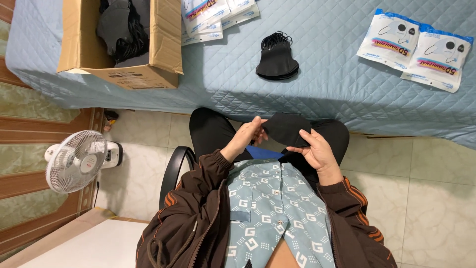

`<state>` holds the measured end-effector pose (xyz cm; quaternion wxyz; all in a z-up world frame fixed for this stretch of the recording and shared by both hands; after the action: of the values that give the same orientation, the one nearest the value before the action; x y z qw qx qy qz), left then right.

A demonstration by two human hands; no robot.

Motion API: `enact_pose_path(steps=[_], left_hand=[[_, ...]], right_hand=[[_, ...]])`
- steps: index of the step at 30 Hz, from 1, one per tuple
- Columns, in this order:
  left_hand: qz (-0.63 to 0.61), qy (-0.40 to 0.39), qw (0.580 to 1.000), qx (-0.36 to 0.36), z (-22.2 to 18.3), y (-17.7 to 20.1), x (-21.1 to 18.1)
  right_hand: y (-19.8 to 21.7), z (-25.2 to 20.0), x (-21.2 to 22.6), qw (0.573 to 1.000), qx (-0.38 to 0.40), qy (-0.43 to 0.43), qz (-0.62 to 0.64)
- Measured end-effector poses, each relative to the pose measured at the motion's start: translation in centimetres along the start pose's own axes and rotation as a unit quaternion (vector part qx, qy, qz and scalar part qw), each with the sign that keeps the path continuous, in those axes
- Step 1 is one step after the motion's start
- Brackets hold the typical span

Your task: Inspecting black face masks for quality and stacking them before packaging.

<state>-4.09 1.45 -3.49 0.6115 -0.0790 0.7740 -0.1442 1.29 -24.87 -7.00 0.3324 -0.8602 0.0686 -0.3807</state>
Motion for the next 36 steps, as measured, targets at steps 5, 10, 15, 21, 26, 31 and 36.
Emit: enact_pose_path(steps=[5, 10, 15, 21, 26, 31, 36], left_hand=[[0.03, -0.07, 0.994, -0.084, -0.9, -0.1, 0.8], [0.016, -0.058, 0.992, -0.107, -1.1, 0.2, 1.9], [-0.008, -0.039, 0.992, -0.121, -1.0, 0.7, 3.4], [0.011, -0.039, 0.99, -0.136, -1.7, 0.8, 2.9], [0.015, -0.056, 0.988, -0.143, -2.0, 0.9, 2.1], [0.039, -0.039, 0.99, -0.129, -1.9, 1.3, 2.1], [0.037, -0.038, 0.987, -0.154, -0.8, 2.4, 2.5]], right_hand=[[-0.6, -0.7, -0.4, 1.0, 0.005, -0.005, -0.007], [-1.0, -1.3, -0.7, 1.0, 0.0, -0.008, -0.011], [-4.2, -2.9, 0.7, 1.0, -0.009, -0.02, -0.005], [-3.9, -2.2, 0.2, 1.0, -0.013, -0.026, -0.008], [-2.1, -0.8, -0.7, 0.999, 0.0, -0.024, -0.021], [-2.2, -0.7, -0.3, 1.0, 0.002, -0.022, -0.017], [0.6, -0.3, -0.3, 1.0, -0.02, -0.008, -0.003]])
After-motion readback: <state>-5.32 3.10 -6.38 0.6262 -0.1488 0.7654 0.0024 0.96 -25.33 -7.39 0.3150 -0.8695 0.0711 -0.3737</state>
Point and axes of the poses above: each hand's wrist, its own z-axis towards the middle knuckle, its own y-axis out of the back of the hand, x = y × z, the point moved 1 cm from there along z, towards the middle knuckle, and after that the axes turned 5 degrees about -y, right-handed, at the moved point
